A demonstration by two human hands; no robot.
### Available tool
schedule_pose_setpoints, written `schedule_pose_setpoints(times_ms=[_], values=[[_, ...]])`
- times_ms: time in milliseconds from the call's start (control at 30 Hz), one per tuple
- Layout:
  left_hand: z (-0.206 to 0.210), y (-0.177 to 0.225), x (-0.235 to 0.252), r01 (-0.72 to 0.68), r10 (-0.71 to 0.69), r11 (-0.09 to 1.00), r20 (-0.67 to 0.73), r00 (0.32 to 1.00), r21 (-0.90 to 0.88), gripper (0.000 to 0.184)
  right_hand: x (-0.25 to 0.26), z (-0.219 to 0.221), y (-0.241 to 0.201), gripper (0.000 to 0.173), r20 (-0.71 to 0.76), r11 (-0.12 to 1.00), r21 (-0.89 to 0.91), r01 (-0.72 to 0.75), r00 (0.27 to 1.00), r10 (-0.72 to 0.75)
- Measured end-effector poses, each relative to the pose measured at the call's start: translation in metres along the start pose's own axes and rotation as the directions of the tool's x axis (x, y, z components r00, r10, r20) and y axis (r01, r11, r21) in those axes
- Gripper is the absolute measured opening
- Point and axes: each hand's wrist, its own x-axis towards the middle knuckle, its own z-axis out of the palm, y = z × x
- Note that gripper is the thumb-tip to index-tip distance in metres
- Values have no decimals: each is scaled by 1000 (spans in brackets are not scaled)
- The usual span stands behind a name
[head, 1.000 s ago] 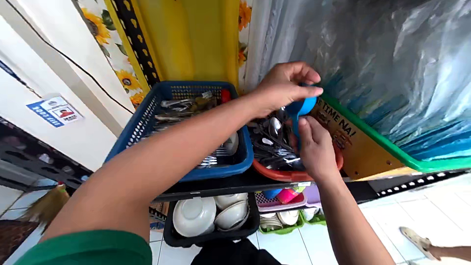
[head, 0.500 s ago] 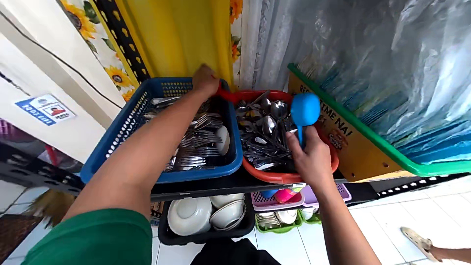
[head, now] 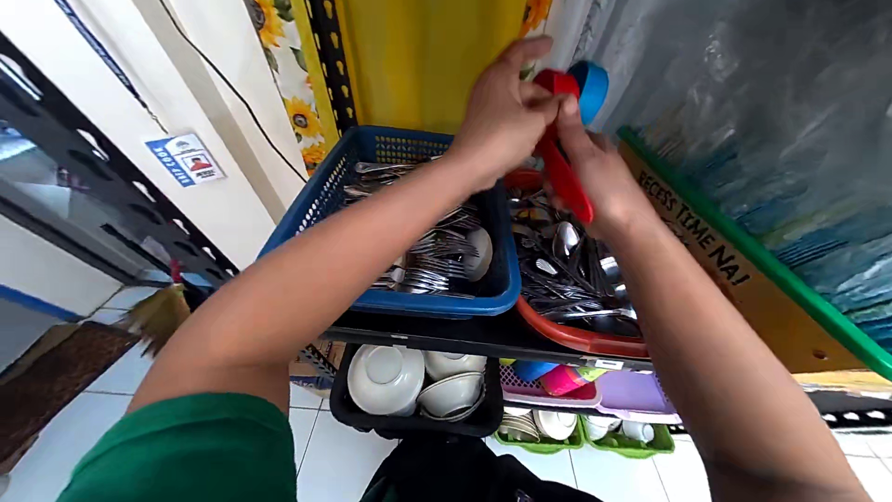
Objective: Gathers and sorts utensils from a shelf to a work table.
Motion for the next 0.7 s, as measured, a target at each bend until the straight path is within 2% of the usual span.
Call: schedule_pose_setpoints(times_ms=[133, 200, 267, 300, 367, 433, 467, 533, 600, 633, 700], values=[[-35, -2, 10, 31, -35, 993, -31, 999, -111, 62, 19, 14, -15, 24, 298, 979, 199, -36, 954, -26], [-44, -15, 9, 30, -30, 997, 3, 1000, -66, 71, 22, 24, -1, 28, 343, 979, 201, -26, 938, -45], [-56, -29, 9, 48, -56, 995, 89, 994, 92, 75, 26, 30, 18, 30, 302, 999, 2, 46, 952, -45], [-67, -34, 9, 47, -84, 967, 141, 986, 250, 76, 30, 29, 26, 32, 271, 986, -138, 96, 961, -56], [-91, -39, 6, -18, -172, 785, 245, 954, 619, 64, 36, 17, 38, 36, 194, 951, -279, 136, 978, -83], [-109, -34, 3, -33, -339, 596, 288, 896, 802, 39, 45, 7, 43, 36, 57, 971, -230, 70, 997, -58], [-114, -34, 2, -29, -410, 549, 299, 862, 835, 31, 47, 3, 44, 32, -3, 985, -171, 40, 999, -41], [-115, -34, 1, -10, -552, 498, 325, 768, 867, 28, 50, -3, 44, 23, -64, 1000, -22, -14, 998, 12], [-107, -40, 2, 14, -663, 449, 322, 676, 894, 24, 47, -7, 42, 19, -60, 993, 99, -60, 996, 66], [-104, -44, 3, 10, -683, 438, 325, 654, 899, 19, 47, -8, 42, 18, -53, 989, 132, -71, 996, 78], [-106, -46, 5, -10, -640, 462, 341, 689, 887, 13, 48, -8, 43, 16, -54, 984, 160, -76, 995, 86]])
